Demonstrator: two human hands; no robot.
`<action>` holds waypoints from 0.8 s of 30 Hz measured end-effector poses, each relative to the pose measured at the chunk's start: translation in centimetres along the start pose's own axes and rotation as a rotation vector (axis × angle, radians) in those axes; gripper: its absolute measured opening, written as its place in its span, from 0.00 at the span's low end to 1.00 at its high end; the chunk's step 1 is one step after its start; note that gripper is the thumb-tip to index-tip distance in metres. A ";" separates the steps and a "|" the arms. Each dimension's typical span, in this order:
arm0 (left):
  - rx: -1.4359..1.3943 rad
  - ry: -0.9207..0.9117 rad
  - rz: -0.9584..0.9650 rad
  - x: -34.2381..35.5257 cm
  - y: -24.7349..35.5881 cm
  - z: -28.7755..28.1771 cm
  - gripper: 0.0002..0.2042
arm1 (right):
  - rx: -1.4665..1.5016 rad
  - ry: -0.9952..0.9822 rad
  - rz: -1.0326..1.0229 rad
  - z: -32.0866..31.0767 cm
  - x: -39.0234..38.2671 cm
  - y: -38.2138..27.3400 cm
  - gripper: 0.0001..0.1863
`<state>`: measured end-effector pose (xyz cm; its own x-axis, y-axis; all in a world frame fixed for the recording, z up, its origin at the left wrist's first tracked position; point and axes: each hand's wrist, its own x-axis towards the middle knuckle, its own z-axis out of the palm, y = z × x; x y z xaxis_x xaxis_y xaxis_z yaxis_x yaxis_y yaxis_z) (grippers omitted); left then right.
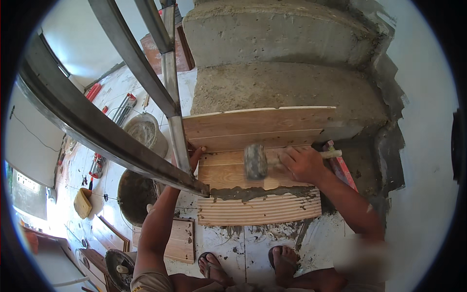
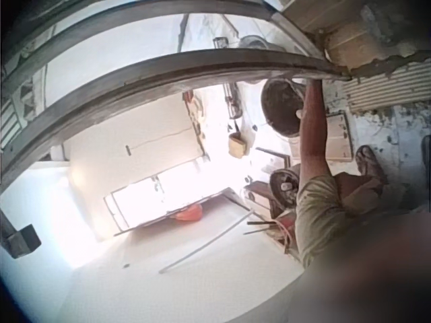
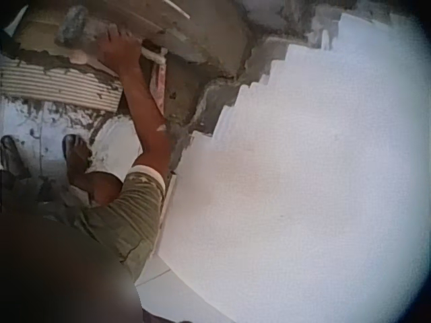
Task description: The recorder is applying mortar to a tile and then installing it on a concrete stair step, using a mallet to level it.
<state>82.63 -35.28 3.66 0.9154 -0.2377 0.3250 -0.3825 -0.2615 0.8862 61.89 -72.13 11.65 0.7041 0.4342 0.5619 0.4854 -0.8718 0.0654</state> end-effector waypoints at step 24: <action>-0.055 -0.004 -0.035 0.1 0.5 0.0 0.18 | -0.018 0.011 0.006 -0.7 0.4 -0.1 0.16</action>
<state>82.53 -35.44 4.14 0.9276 -0.2329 0.2921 -0.3425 -0.2178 0.9139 61.78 -71.98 12.45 0.7011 0.4262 0.5717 0.4718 -0.8784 0.0763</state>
